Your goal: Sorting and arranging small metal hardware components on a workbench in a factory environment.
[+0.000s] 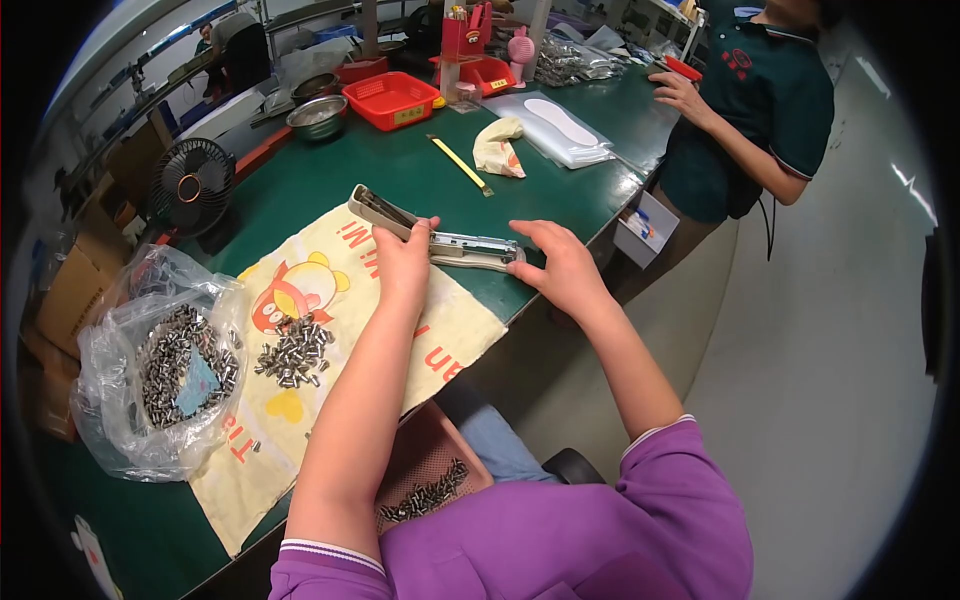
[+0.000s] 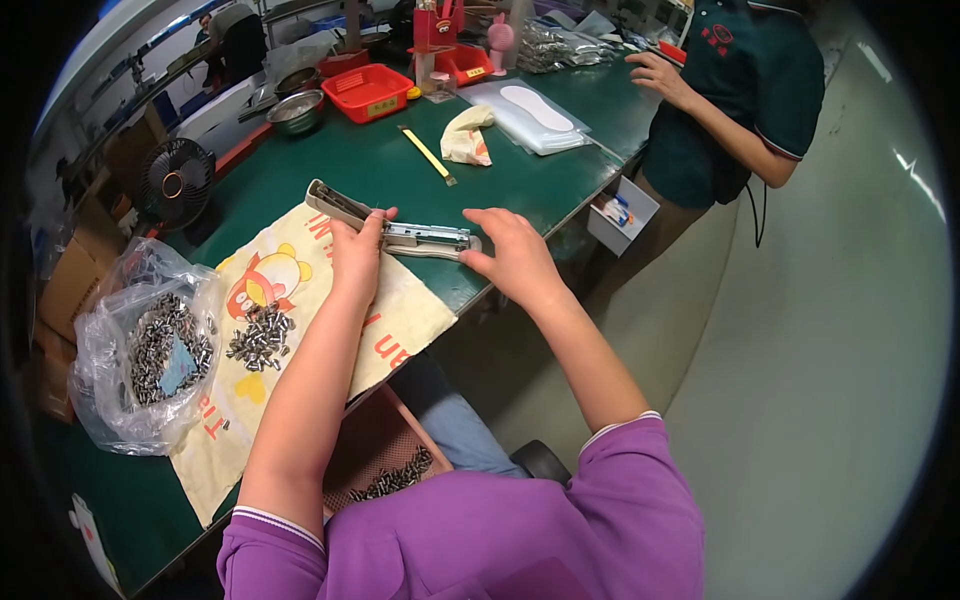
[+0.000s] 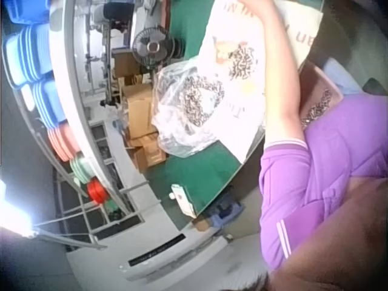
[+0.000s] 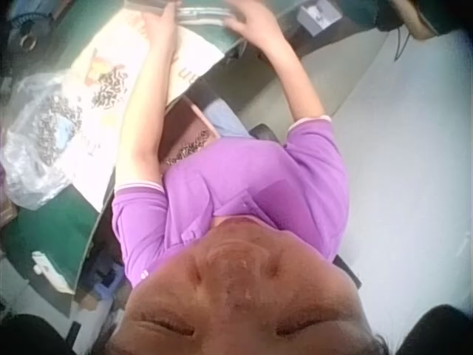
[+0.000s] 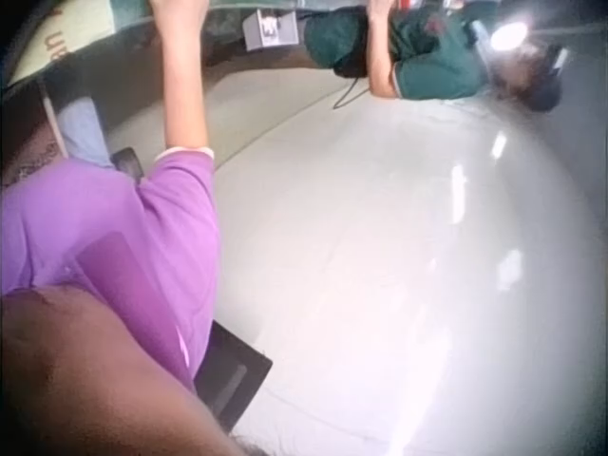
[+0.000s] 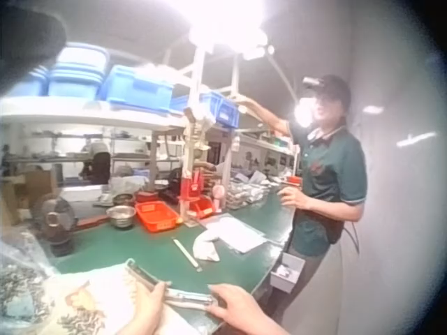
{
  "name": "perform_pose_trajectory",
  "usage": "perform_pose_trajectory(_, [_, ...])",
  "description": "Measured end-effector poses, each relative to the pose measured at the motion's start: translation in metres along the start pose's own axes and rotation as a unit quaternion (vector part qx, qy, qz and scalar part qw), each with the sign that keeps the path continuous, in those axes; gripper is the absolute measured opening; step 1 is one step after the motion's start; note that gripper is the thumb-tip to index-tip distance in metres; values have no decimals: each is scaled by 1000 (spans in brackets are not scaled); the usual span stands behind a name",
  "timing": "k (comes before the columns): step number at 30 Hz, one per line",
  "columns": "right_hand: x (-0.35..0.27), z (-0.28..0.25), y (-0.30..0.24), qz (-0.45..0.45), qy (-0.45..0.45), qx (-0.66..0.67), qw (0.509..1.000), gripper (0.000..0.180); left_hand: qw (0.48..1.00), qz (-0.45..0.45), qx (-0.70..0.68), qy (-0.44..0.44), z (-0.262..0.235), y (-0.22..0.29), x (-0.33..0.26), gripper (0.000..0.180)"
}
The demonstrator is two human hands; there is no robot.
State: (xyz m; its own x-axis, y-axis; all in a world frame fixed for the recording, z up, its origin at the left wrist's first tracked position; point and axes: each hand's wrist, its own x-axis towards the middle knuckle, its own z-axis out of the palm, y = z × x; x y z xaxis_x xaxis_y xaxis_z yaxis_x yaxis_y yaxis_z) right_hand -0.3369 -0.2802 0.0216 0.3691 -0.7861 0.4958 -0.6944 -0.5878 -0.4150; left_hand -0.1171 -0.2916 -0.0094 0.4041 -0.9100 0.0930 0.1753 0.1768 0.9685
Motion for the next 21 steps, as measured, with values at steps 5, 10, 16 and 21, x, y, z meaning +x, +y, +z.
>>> perform_pose_trajectory(5, [-2, 16, 14, 8, 13, 70, 997, 44, 1000, 18, 1, -8, 2, 0, -1, 30])
perform_pose_trajectory(10, [15, 29, -8, -90, 19, 61, 994, 33, 999, 36, 0, -18, 0, -1, -2, 33])
perform_pose_trajectory(16, [33, 16, -7, -142, -57, 3, 988, 20, 999, 47, -6, -25, 0, -2, -3, 34])
perform_pose_trajectory(21, [31, 2, 8, -194, -32, -14, 980, 18, 999, 33, 12, -24, 1, -3, -1, 32])
